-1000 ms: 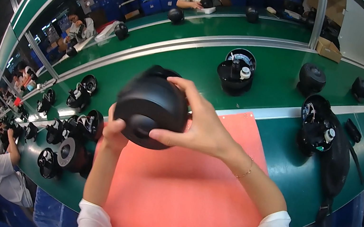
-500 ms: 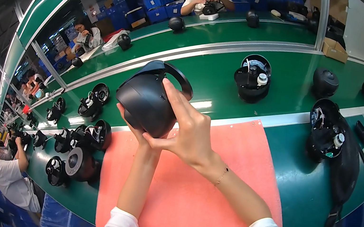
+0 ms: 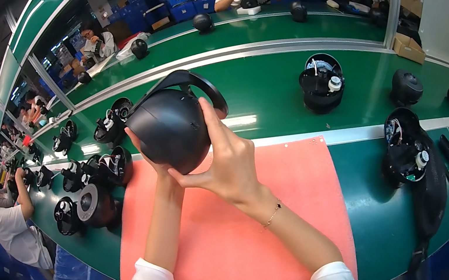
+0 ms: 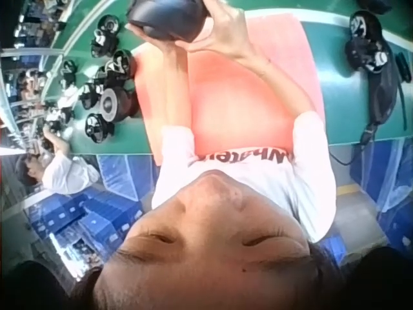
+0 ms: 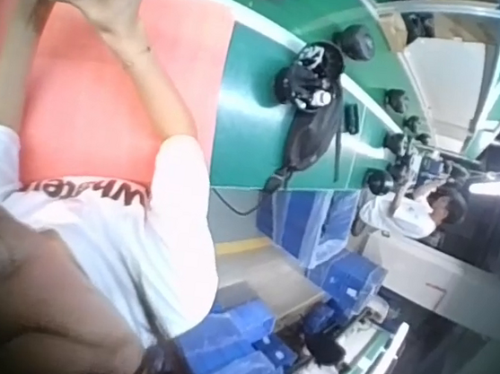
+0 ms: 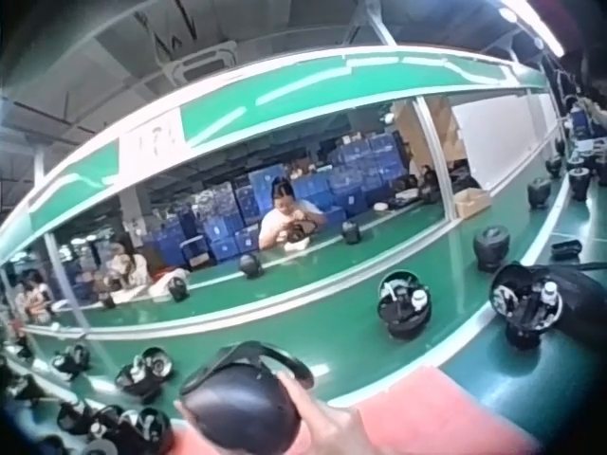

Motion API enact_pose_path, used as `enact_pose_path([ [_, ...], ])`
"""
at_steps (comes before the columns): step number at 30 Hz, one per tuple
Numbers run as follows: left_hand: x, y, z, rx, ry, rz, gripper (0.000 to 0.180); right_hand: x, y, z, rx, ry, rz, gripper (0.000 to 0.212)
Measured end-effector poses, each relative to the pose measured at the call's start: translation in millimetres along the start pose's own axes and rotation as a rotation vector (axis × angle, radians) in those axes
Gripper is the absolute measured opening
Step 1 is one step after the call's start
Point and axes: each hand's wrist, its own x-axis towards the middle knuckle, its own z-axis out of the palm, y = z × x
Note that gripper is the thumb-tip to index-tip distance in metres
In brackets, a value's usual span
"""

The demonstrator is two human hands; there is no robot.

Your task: The person assembles electronic spherical components by hand, combining electronic housings, sensor modules, wiring, and circuit boards on a production line.

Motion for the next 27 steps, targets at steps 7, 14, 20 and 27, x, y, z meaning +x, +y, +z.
enact_pose_path([
  [7,-4,19,17,0.338,0.028,-0.257,0.066,9,27,-11,0.520,-0.066,0.432,0.082],
  [14,-1,45,16,0.415,-0.180,-0.282,0.035,15,118,-46,0.818,0.175,1.181,0.063],
  [20,4,42,7,0.431,-0.123,-0.277,0.029,8,185,-74,0.642,-0.045,1.288,0.083],
  [27,9,55,-6,0.283,-0.007,-0.274,0.029,2,210,-108,0.662,0.513,1.510,0.090],
])
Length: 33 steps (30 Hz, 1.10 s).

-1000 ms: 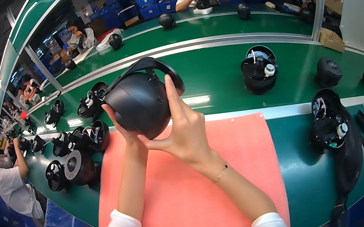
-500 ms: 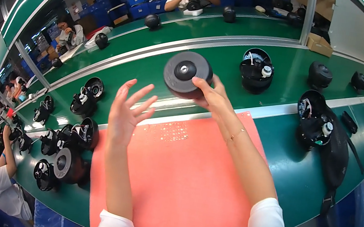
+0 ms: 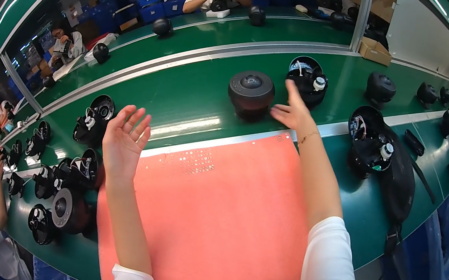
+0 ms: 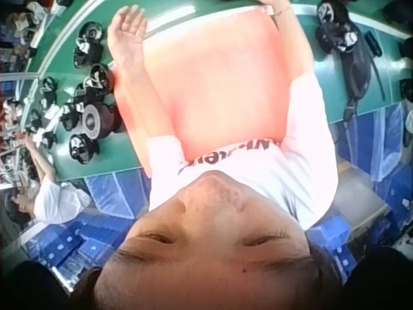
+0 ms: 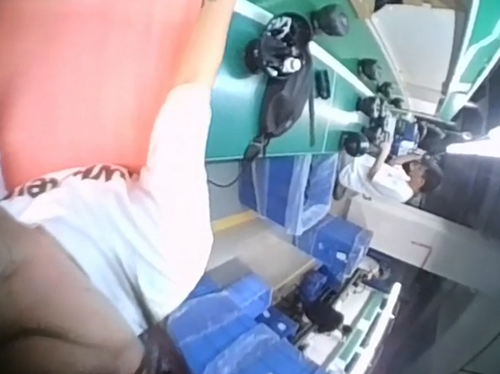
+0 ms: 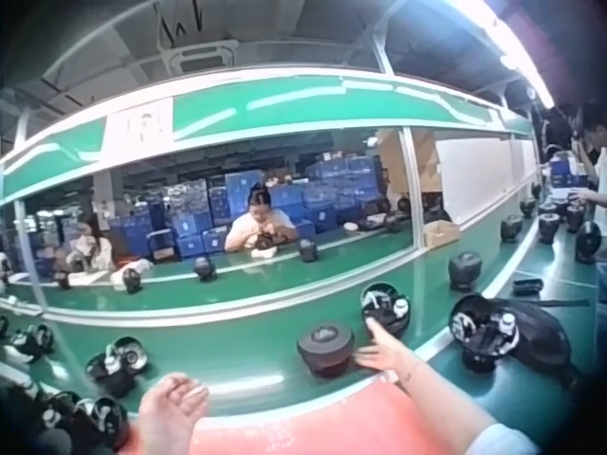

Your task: The person assembles electronic spherical components by hand, combining electronic housings, sensor modules, wiring, and circuit boards on a production line.

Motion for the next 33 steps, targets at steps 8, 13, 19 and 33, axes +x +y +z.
enact_pose_path([
  [8,8,-17,0,-0.053,0.004,-0.022,0.026,52,-60,-82,0.194,0.014,-0.437,0.034],
  [13,7,-45,6,-0.394,-0.140,-0.252,0.039,-35,-93,-42,-0.128,-0.098,-0.596,0.031],
  [19,-10,-76,29,-0.829,-0.376,-0.640,0.063,-138,-79,14,-0.743,-0.405,-0.560,0.047],
  [33,-111,-57,-98,-0.870,-0.320,-0.638,0.066,-187,39,36,-0.982,-0.908,-0.093,0.042],
])
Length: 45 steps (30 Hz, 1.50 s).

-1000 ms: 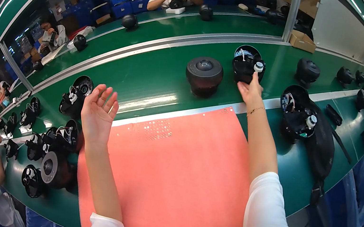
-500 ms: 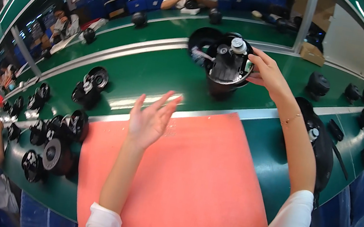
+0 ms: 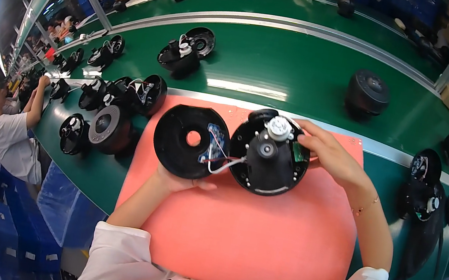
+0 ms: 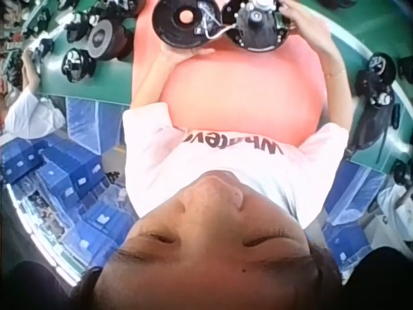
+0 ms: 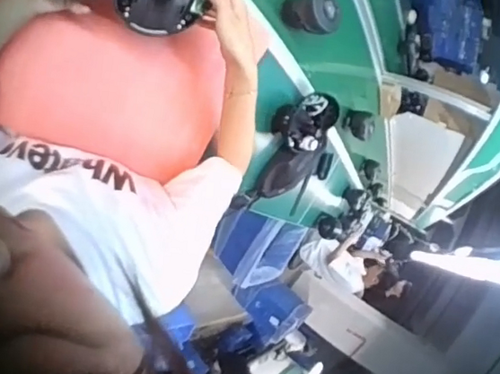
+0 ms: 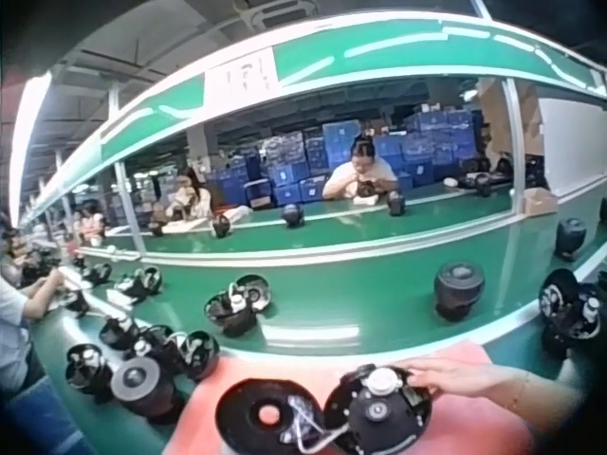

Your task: The person assembles electronic spherical components by hand, combining electronic housings, sensor modules, wiring, and circuit boards on a production line.

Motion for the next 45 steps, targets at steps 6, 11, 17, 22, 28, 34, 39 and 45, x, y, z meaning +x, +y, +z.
enact_pose_path([
  [6,-32,-24,-38,0.991,0.267,0.254,0.038,-10,25,5,0.017,-0.043,0.116,0.043],
  [11,-29,-38,-28,0.443,0.247,0.059,0.059,-10,31,2,0.030,0.013,0.143,0.042],
  [17,-34,-39,-14,0.198,0.238,0.045,0.073,9,-21,53,-0.744,0.332,-0.671,0.034],
  [22,-40,-43,5,0.328,0.293,0.123,0.073,28,-28,100,-0.874,0.119,-0.845,0.020],
  [28,-35,-43,26,0.510,0.416,0.138,0.073,30,-31,102,-0.955,0.132,-0.749,0.015],
  [34,-38,-37,8,0.036,0.017,0.128,0.074,30,-30,104,-0.951,0.113,-0.772,0.016],
  [39,-39,-41,21,0.352,0.232,0.150,0.079,33,-25,108,-0.978,0.133,-0.785,0.018],
  [45,-45,-34,26,0.481,0.029,0.106,0.088,29,-32,123,-1.089,0.300,-0.901,0.027],
])
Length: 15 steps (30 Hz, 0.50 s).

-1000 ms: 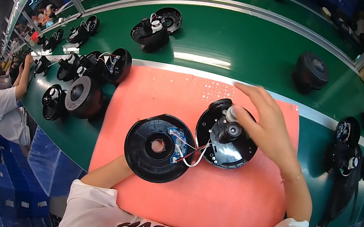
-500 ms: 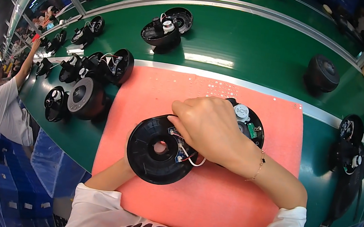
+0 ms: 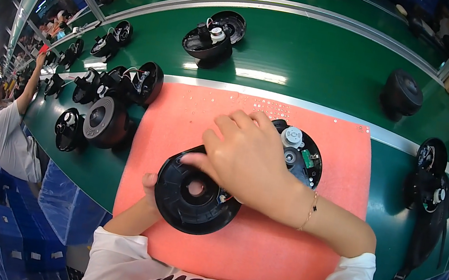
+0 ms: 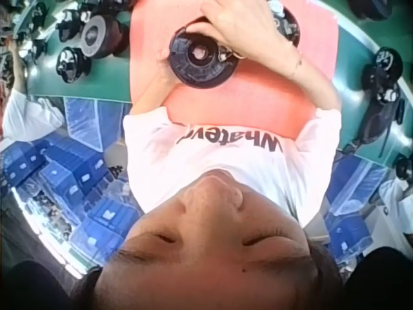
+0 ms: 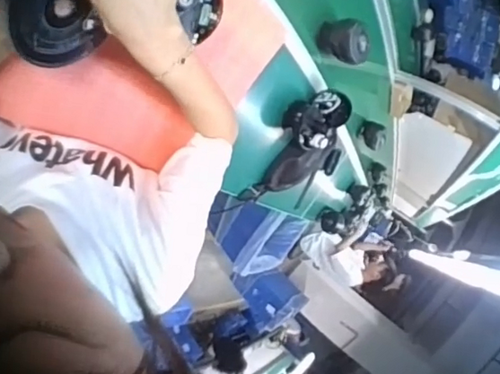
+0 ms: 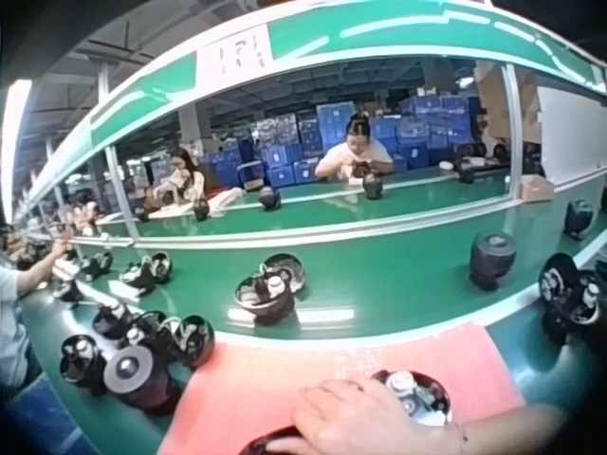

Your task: The person assembles electronic spherical components by hand, combining electronic housings, sensor modules, wiring, and circuit boards on a production line.

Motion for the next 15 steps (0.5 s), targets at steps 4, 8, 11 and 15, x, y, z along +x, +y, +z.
enact_pose_path([
  [4,-10,-9,6,-0.215,-0.005,0.049,0.079,-15,-43,-28,0.252,-0.109,-0.051,0.055],
  [8,-17,1,24,-0.177,0.081,-0.168,0.073,-43,-63,-4,0.084,0.129,-0.133,0.047],
  [11,-16,6,47,0.008,0.097,-0.161,0.079,-52,-56,-8,0.252,0.201,-0.131,0.048],
  [15,0,5,50,0.104,-0.029,-0.177,0.092,-72,-27,-21,0.952,0.204,-0.135,0.063],
])
